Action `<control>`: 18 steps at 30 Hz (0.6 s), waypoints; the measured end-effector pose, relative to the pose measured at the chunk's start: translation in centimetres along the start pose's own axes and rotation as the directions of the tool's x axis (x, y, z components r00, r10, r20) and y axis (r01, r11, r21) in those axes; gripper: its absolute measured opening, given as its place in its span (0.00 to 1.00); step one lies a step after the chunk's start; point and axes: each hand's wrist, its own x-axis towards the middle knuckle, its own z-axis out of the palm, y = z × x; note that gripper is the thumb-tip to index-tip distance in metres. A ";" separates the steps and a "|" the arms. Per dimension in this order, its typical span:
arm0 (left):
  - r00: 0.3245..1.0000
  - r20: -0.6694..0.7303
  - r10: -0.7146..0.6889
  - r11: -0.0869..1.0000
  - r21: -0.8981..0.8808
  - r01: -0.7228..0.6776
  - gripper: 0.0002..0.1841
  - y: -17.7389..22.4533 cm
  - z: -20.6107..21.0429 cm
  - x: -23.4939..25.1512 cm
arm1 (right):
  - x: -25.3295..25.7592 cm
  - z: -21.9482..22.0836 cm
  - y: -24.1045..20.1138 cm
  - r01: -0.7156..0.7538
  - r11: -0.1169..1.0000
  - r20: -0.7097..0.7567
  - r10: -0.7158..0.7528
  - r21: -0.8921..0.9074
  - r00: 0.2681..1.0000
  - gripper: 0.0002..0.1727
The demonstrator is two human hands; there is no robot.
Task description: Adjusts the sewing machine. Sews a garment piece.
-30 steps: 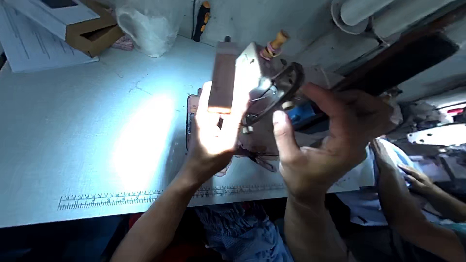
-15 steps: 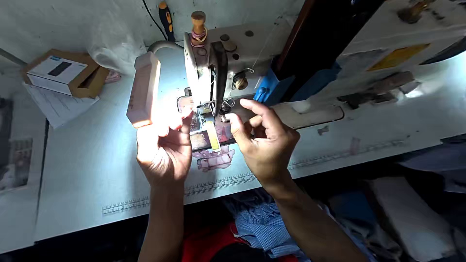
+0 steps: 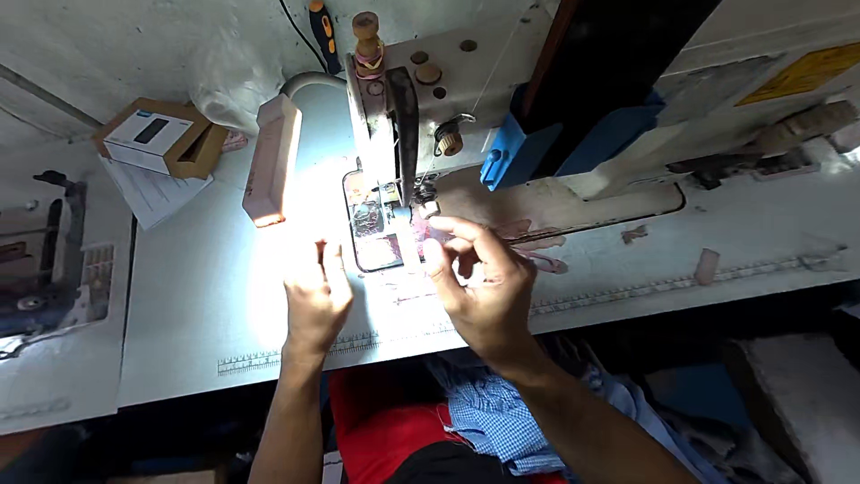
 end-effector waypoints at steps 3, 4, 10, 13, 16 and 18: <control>0.983 0.183 -0.015 0.984 0.179 -0.018 0.13 -0.4 1.1 -0.3 | -1.4 1.8 -1.4 -0.203 0.937 0.190 0.153 0.284 0.970 0.23; 0.972 0.231 -0.035 0.979 0.202 -0.013 0.13 -0.6 1.5 -0.3 | -1.4 2.4 -1.7 -0.277 0.892 0.264 0.188 0.358 0.946 0.26; 0.948 0.316 -0.049 0.982 0.191 -0.013 0.08 -0.8 2.9 -0.6 | 0.4 6.4 -0.9 -0.416 0.732 0.361 0.245 0.540 0.900 0.17; 0.948 0.319 -0.010 0.981 0.185 -0.052 0.09 -1.1 2.8 -0.5 | 1.2 7.5 -0.3 -0.638 0.456 0.468 0.439 0.620 0.767 0.18; 0.934 0.347 -0.081 0.988 0.150 0.030 0.11 -0.5 2.0 -0.7 | 1.8 7.2 0.1 -0.709 0.018 0.573 0.575 0.705 0.584 0.14; 0.937 0.343 -0.069 0.997 0.053 0.054 0.11 -0.1 1.5 -0.9 | 1.3 6.3 0.2 -0.675 -0.108 0.575 0.631 0.730 0.521 0.16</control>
